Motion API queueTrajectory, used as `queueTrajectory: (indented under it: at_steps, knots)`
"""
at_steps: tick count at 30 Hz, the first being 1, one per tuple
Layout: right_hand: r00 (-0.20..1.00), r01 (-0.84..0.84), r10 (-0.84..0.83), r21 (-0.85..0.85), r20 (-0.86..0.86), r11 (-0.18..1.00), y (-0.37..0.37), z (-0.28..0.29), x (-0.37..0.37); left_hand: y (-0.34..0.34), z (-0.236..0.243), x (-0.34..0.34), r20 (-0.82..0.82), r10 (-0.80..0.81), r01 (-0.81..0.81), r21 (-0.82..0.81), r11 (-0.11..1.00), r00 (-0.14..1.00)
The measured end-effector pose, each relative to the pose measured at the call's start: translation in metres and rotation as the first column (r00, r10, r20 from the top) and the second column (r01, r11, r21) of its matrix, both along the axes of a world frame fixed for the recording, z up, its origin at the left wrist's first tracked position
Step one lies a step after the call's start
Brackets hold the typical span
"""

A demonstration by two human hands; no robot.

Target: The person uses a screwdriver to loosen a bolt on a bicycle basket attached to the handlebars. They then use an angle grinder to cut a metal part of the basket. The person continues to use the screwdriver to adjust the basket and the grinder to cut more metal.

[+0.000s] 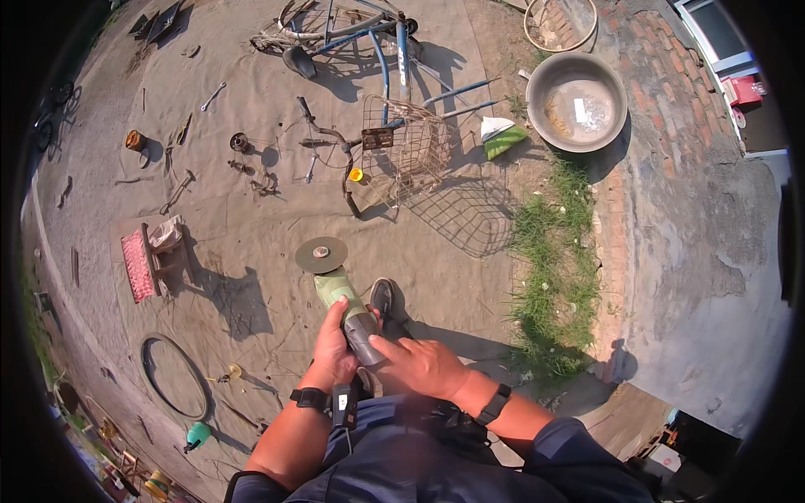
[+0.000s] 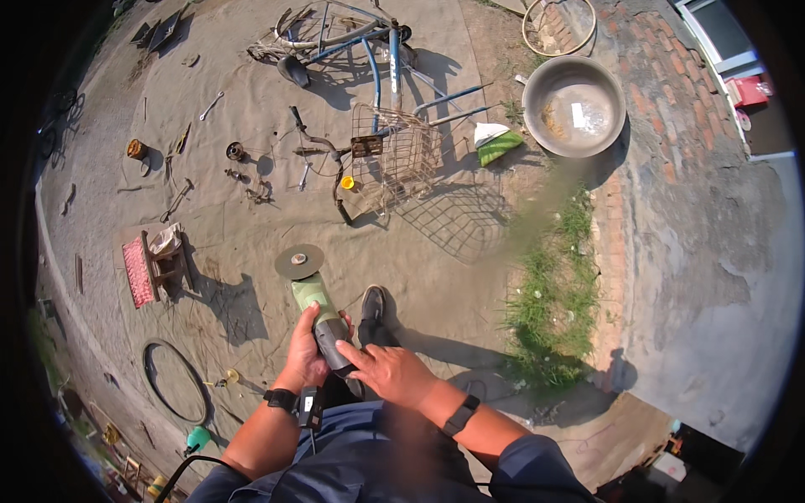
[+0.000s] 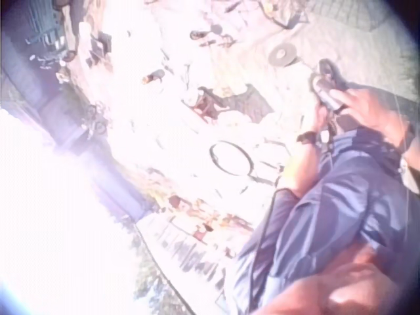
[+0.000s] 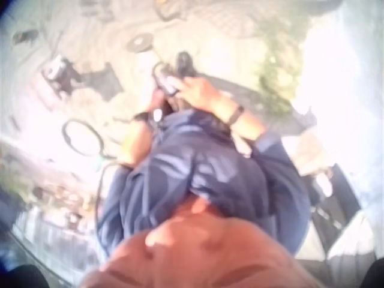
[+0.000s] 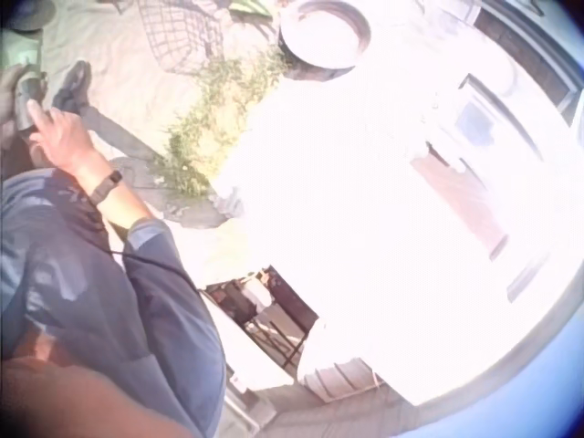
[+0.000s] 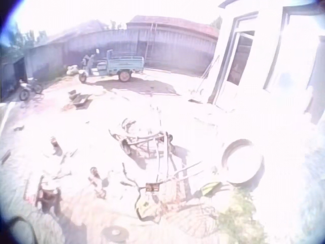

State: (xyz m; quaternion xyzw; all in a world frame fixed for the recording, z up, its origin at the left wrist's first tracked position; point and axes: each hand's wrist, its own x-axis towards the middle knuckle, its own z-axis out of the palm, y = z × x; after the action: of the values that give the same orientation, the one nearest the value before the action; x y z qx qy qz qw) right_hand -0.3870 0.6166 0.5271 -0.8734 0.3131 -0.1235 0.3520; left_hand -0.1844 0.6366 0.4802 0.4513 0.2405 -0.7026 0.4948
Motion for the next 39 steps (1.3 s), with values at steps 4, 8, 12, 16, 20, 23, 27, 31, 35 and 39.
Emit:
queueTrajectory:
  at_steps: [4, 8, 12, 16, 20, 23, 27, 31, 35, 39]
  knots:
    - [0.998, 0.043, -0.042, 0.015, -0.055, 0.999, -0.044, 0.002, 0.028, -0.054, -0.006, 0.024, -0.033, -0.035, 0.036, 0.022, 0.999, 0.999]
    - [0.987, 0.139, -0.133, 0.07, -0.093, 0.988, -0.08, 0.006, 0.064, -0.104, -0.017, 0.056, -0.039, -0.116, 0.117, 0.021, 0.993, 0.992]
    - [0.957, 0.23, -0.2, 0.131, -0.209, 0.964, -0.1, 0.009, 0.107, -0.146, -0.032, 0.095, -0.105, -0.239, 0.24, 0.004, 0.971, 0.965]
    - [0.917, 0.362, -0.33, 0.123, -0.224, 0.924, -0.108, -0.004, 0.152, -0.174, -0.038, 0.131, -0.142, -0.293, 0.3, 0.032, 0.953, 0.946]
    - [0.902, 0.389, -0.34, 0.162, -0.266, 0.907, -0.123, 0.003, 0.184, -0.19, -0.041, 0.164, -0.196, -0.305, 0.322, 0.059, 0.945, 0.932]
    - [0.896, 0.405, -0.361, 0.141, -0.258, 0.904, -0.135, 0.005, 0.203, -0.199, -0.04, 0.177, -0.197, -0.304, 0.32, 0.054, 0.946, 0.932]
    - [0.888, 0.422, -0.36, 0.201, -0.286, 0.884, -0.146, 0.007, 0.212, -0.207, -0.04, 0.185, -0.202, -0.299, 0.317, 0.063, 0.946, 0.933]
    - [0.881, 0.457, -0.403, 0.224, -0.247, 0.861, -0.145, 0.004, 0.213, -0.209, -0.046, 0.188, -0.201, -0.308, 0.317, 0.015, 0.948, 0.93]
    - [0.876, 0.474, -0.426, 0.237, -0.225, 0.848, -0.147, 0.004, 0.206, -0.216, -0.036, 0.174, -0.108, -0.299, 0.306, 0.061, 0.95, 0.948]
    - [0.886, 0.46, -0.425, 0.249, -0.184, 0.852, -0.144, -0.002, 0.188, -0.218, -0.033, 0.158, -0.049, -0.331, 0.335, 0.084, 0.939, 0.942]
